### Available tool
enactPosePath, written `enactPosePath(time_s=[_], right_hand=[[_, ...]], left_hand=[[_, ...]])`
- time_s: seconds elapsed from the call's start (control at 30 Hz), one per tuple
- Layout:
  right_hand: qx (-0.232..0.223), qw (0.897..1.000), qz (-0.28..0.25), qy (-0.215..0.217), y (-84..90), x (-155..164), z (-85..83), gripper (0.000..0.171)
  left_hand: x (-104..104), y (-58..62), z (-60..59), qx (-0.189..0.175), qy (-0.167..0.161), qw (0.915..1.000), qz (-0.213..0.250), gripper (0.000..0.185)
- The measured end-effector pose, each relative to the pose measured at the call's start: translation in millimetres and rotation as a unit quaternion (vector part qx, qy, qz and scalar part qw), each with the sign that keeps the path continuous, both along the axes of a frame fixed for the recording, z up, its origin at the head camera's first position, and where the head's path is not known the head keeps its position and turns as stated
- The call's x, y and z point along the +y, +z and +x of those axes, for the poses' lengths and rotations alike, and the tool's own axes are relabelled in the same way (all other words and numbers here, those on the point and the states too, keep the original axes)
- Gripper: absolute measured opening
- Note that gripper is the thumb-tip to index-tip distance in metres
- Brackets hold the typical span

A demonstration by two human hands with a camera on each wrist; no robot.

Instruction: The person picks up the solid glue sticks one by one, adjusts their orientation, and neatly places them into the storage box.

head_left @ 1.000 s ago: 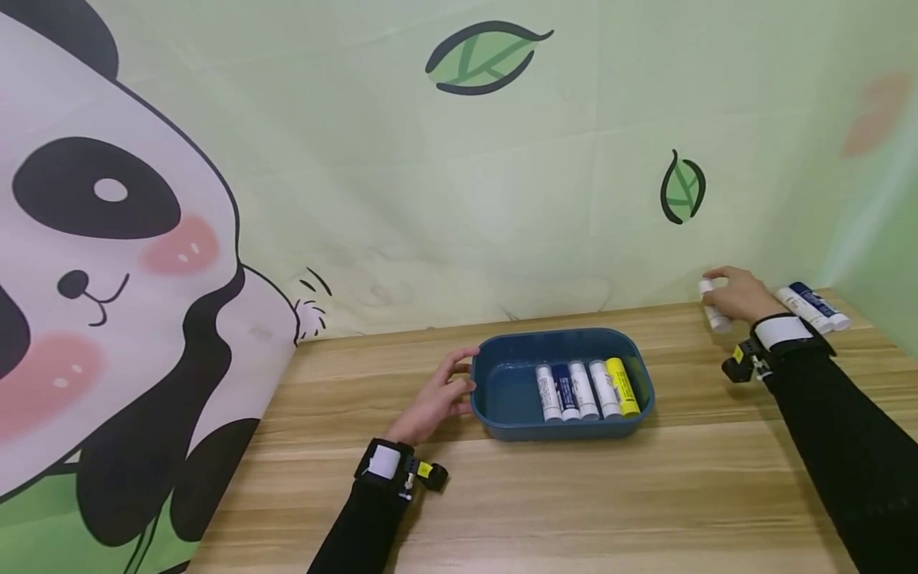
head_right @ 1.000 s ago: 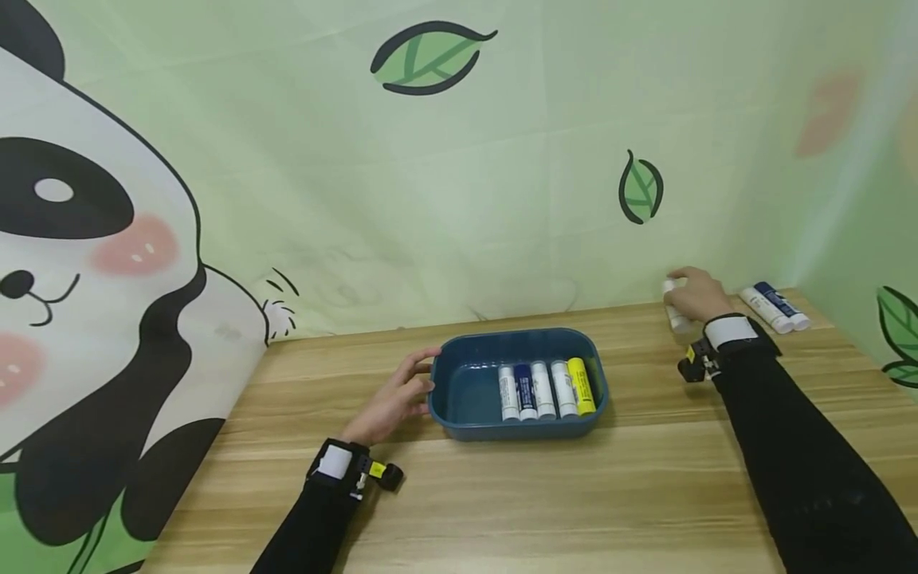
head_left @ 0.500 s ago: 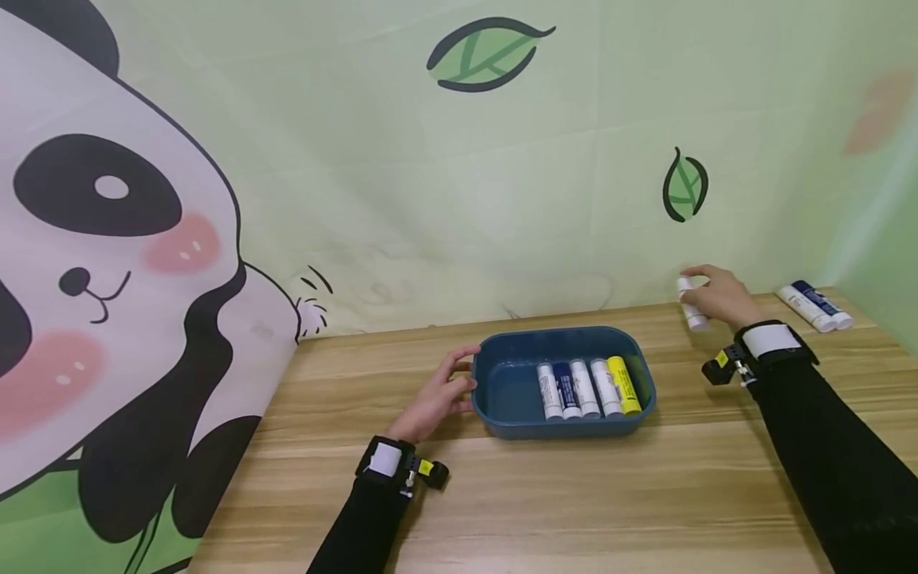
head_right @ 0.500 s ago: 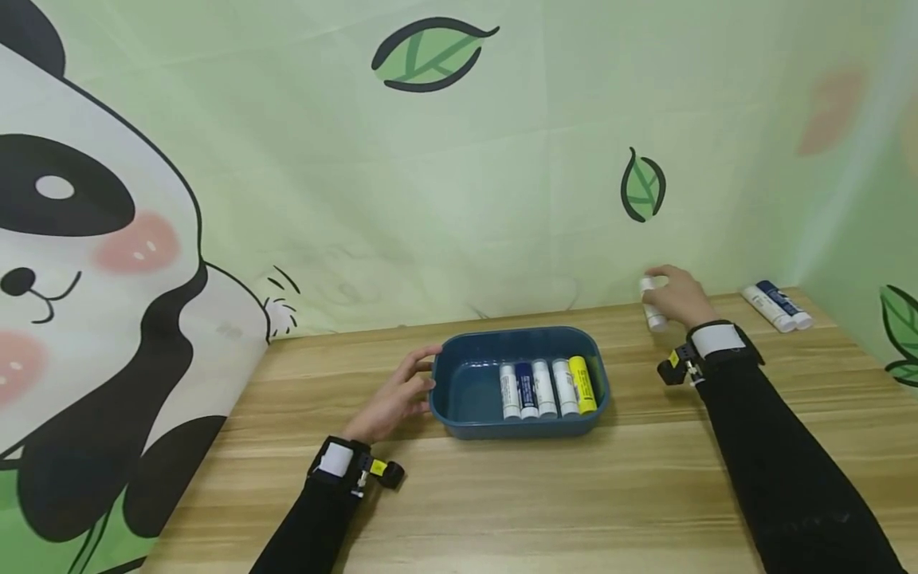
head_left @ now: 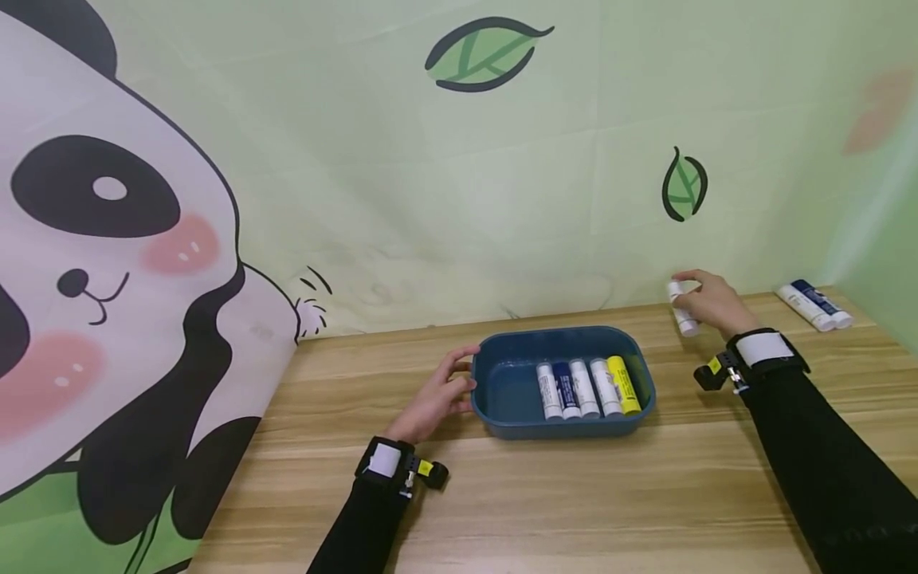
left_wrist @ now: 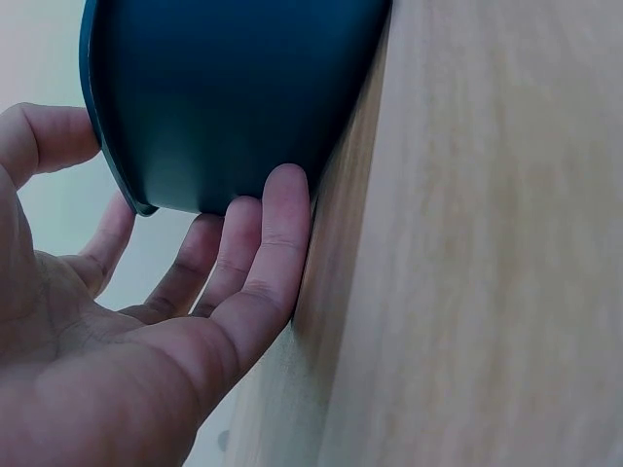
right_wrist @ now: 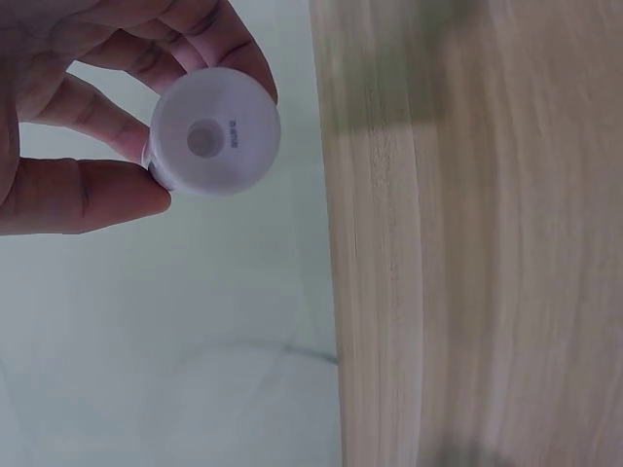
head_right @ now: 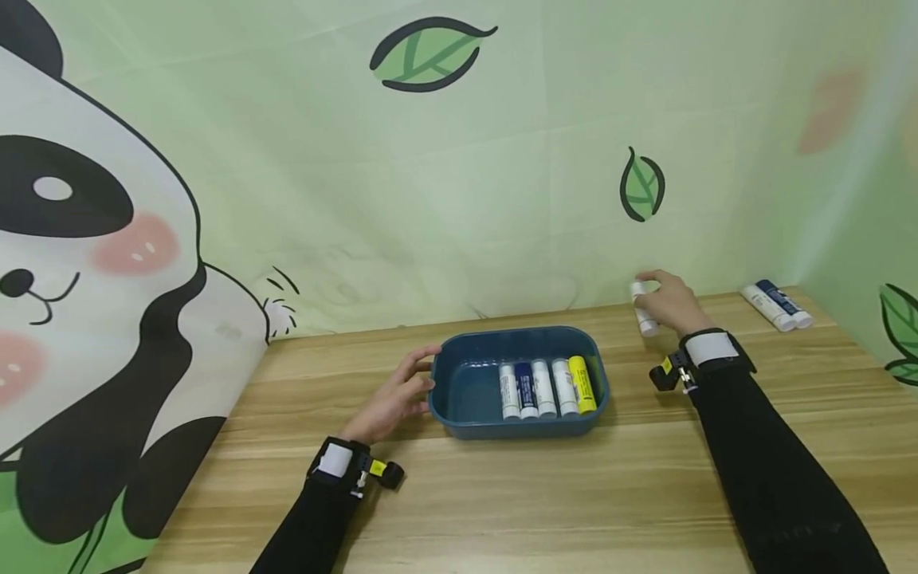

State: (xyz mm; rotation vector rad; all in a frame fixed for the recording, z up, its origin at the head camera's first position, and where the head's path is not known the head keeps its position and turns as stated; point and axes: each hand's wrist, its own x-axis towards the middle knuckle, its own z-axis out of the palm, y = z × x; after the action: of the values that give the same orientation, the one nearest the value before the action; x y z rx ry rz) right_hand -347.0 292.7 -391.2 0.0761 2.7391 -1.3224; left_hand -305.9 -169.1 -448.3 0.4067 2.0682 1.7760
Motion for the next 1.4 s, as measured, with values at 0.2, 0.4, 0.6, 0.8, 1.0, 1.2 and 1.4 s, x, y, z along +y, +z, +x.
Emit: enactPosePath(time_s=[0.2,0.4,0.6,0.8,1.0,1.2,1.4], right_hand=[[0.013,1.000,-0.013,-0.001,0.4,-2.0,4.2,0.066],[0.030,0.999,-0.012,-0.001,1.9,-5.5,6.9,0.065],[0.040,0.999,-0.020,-0.005,3.3,-9.2,10.9,0.066],[0.048,0.999,-0.024,-0.001,2.4,-13.5,13.4,0.065],[0.057,0.998,-0.029,0.001,3.8,-18.1,12.1,0.064],[0.055,0.998,-0.033,0.011,7.5,-21.9,12.6,0.065],[0.057,0.998,-0.032,0.020,16.8,-29.3,16.9,0.066]], left_hand=[[0.0,-3.9,-1.1,-0.001,0.000,1.0000,0.002,0.061],[1.8,-4.0,0.2,-0.001,0.000,1.0000,0.001,0.061],[2.2,-3.6,-0.5,0.000,-0.002,1.0000,0.000,0.062],[2.9,-2.5,1.2,-0.002,-0.006,1.0000,0.000,0.062],[2.5,-1.5,0.2,0.003,0.001,1.0000,0.007,0.062],[1.1,1.8,0.8,0.005,0.006,1.0000,0.000,0.062],[-0.2,1.0,0.5,0.003,0.005,1.0000,-0.005,0.061]])
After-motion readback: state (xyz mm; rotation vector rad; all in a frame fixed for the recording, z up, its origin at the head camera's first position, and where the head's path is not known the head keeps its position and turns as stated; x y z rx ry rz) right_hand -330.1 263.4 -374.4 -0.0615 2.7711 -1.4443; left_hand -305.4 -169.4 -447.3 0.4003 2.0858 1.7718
